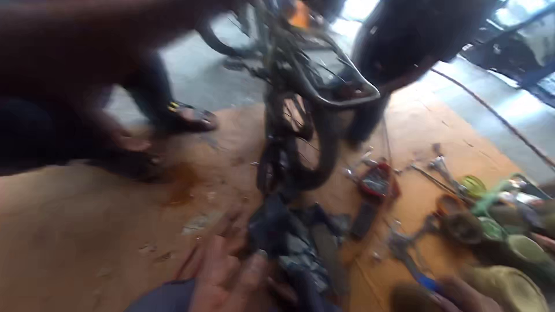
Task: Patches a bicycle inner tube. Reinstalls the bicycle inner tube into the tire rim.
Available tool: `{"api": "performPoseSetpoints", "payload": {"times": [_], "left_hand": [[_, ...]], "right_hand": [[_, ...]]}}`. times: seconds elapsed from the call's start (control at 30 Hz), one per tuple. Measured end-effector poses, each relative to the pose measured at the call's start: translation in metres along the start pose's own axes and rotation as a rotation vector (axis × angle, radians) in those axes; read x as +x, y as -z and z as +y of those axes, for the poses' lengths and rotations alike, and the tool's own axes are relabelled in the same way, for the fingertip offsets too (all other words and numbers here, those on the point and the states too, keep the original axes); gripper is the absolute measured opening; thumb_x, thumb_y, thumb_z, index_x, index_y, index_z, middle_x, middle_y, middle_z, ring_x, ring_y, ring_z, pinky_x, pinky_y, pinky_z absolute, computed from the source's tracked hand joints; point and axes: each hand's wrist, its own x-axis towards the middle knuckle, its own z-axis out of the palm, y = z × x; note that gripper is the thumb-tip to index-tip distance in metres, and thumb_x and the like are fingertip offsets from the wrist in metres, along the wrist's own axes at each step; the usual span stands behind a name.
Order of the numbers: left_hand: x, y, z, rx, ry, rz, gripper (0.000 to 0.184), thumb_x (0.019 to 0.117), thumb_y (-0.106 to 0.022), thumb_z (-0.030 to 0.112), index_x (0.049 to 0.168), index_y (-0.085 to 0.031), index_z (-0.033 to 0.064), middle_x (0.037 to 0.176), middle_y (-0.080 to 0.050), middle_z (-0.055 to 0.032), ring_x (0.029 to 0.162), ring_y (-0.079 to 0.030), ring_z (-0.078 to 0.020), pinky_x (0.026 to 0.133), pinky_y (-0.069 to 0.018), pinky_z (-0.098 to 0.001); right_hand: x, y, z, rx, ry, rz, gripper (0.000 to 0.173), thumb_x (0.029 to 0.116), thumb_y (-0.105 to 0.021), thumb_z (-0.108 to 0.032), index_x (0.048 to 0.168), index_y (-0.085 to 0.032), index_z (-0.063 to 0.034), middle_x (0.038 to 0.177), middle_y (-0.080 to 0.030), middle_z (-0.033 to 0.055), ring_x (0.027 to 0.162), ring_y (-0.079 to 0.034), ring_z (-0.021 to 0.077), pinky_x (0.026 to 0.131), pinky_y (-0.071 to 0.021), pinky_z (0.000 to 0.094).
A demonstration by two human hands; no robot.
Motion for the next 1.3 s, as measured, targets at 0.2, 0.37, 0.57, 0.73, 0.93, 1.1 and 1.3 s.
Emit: {"api": "performPoseSetpoints", "payload": {"times": [0.2, 0.37, 0.57, 0.73, 0.93, 1.1, 1.3], "left_hand": [[0.006, -0.015, -0.015, -0.027, -0.006, -0.016, 0.075, 0.1002, -0.058, 0.014, 0.158, -0.011, 0.0063, 0.135, -0.06, -0.0148, 0.119, -0.064, -0.025, 0.102, -0.0552, -0.0403], [0.002, 0.0, -0.017, 0.003, -0.041, -0.025, 0.08, 0.0978, -0.06, 0.014, 0.16, -0.008, 0.0099, 0.134, -0.06, -0.0155, 0.116, -0.064, -0.027, 0.103, -0.0536, -0.0421], [-0.002, 0.002, -0.018, -0.059, -0.065, -0.008, 0.082, 0.0953, -0.055, -0.001, 0.159, -0.003, 0.0069, 0.136, -0.057, -0.0197, 0.119, -0.063, -0.0295, 0.104, -0.0531, -0.0475], [0.002, -0.004, -0.024, -0.066, -0.04, -0.034, 0.092, 0.0889, -0.051, -0.012, 0.159, 0.004, 0.0086, 0.138, -0.055, -0.0227, 0.117, -0.065, -0.0321, 0.102, -0.0548, -0.0488], [0.006, -0.015, -0.027, -0.063, -0.026, -0.074, 0.099, 0.0864, -0.053, -0.015, 0.159, 0.01, 0.0096, 0.138, -0.055, -0.0192, 0.113, -0.068, -0.0295, 0.098, -0.0585, -0.0466], [0.007, -0.015, -0.031, -0.054, -0.052, -0.067, 0.101, 0.0866, -0.055, -0.014, 0.161, 0.007, 0.0148, 0.137, -0.054, -0.0196, 0.112, -0.068, -0.0301, 0.096, -0.0595, -0.0449], [0.005, -0.013, -0.035, -0.004, -0.069, -0.01, 0.101, 0.0854, -0.058, -0.01, 0.162, 0.003, 0.0148, 0.138, -0.054, -0.0187, 0.116, -0.066, -0.0306, 0.097, -0.0596, -0.0443]], "right_hand": [[0.096, -0.143, -0.039, 0.356, 0.155, 0.061, 0.037, 0.0962, -0.07, -0.03, 0.128, -0.063, -0.0127, 0.109, -0.075, 0.0008, 0.092, -0.074, 0.0155, 0.083, -0.0632, 0.0425], [0.126, -0.193, -0.056, 0.07, 0.167, 0.116, 0.035, 0.0969, -0.061, -0.04, 0.122, -0.067, -0.0174, 0.1, -0.076, -0.0001, 0.082, -0.074, 0.0196, 0.075, -0.0609, 0.0481], [0.131, -0.17, -0.055, -0.077, 0.158, 0.012, 0.026, 0.0978, -0.062, -0.035, 0.111, -0.075, -0.0158, 0.096, -0.076, 0.0078, 0.088, -0.074, 0.0295, 0.078, -0.0583, 0.0583], [0.122, -0.141, -0.091, 0.144, 0.543, 0.251, 0.033, 0.0987, -0.064, -0.035, 0.125, -0.073, -0.017, 0.111, -0.073, 0.004, 0.088, -0.071, 0.0167, 0.073, -0.0621, 0.0394], [0.096, -0.1, -0.177, 0.25, 0.911, 0.623, 0.046, 0.097, -0.062, -0.056, 0.14, -0.062, -0.0396, 0.161, -0.043, 0.0045, 0.153, -0.031, 0.0316, 0.122, -0.0328, 0.0562], [0.097, -0.092, -0.192, 0.202, 0.978, 0.677, 0.045, 0.0971, -0.059, -0.06, 0.137, -0.065, -0.0409, 0.166, -0.035, -0.0005, 0.157, -0.019, 0.0341, 0.125, -0.0234, 0.0601], [0.106, -0.09, -0.199, 0.124, 1.041, 0.651, 0.048, 0.0965, -0.054, -0.066, 0.137, -0.065, -0.0421, 0.167, -0.032, -0.0017, 0.157, -0.018, 0.0345, 0.125, -0.0206, 0.0641]]}}
